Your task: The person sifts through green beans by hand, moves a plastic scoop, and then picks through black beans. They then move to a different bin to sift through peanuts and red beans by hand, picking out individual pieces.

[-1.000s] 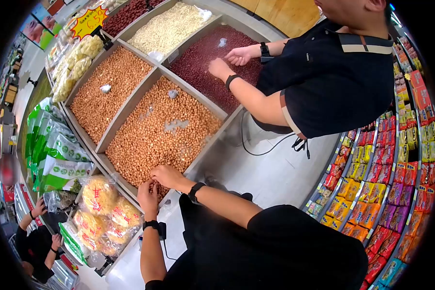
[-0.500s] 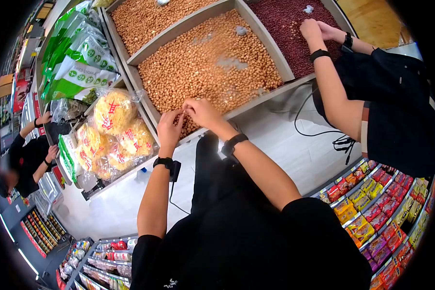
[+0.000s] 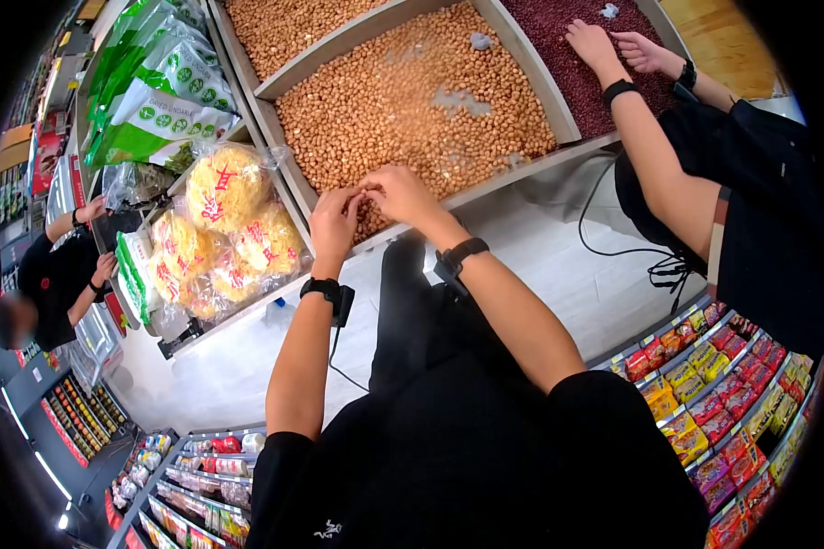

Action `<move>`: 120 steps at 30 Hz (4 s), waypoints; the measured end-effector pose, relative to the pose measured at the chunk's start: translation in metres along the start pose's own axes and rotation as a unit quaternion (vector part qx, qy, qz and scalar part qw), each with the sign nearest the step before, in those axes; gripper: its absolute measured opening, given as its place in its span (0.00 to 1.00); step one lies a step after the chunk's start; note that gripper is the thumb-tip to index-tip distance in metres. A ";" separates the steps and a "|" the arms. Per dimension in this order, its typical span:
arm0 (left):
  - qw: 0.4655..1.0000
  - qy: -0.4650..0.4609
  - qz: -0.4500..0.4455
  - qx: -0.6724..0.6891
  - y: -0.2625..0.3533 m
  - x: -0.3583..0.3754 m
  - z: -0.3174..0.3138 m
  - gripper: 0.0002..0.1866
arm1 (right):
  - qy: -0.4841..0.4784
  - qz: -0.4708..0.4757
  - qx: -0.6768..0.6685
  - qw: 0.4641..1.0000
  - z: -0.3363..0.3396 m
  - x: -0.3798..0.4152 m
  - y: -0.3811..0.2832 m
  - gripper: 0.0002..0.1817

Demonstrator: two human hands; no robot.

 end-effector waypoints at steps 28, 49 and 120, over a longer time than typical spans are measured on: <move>1.000 0.014 0.011 0.005 0.001 0.003 0.003 0.11 | -0.042 -0.127 -0.190 0.973 -0.003 0.003 0.014 0.08; 1.000 -0.008 -0.019 -0.004 0.002 0.002 0.002 0.03 | -0.093 -0.158 -0.286 0.941 -0.013 -0.002 0.028 0.08; 0.938 0.159 0.065 0.300 0.103 0.097 0.076 0.07 | -0.059 -0.083 -0.381 0.919 0.035 0.101 -0.083 0.10</move>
Point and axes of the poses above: each hand's wrist, its own x-axis away from the middle knuckle, its own z-axis out of the back of the hand, y = z × x, the point moved 5 cm from there along -x, towards the middle knuckle, and after that the axes turned 2 degrees about y, right-handed, at the moved point
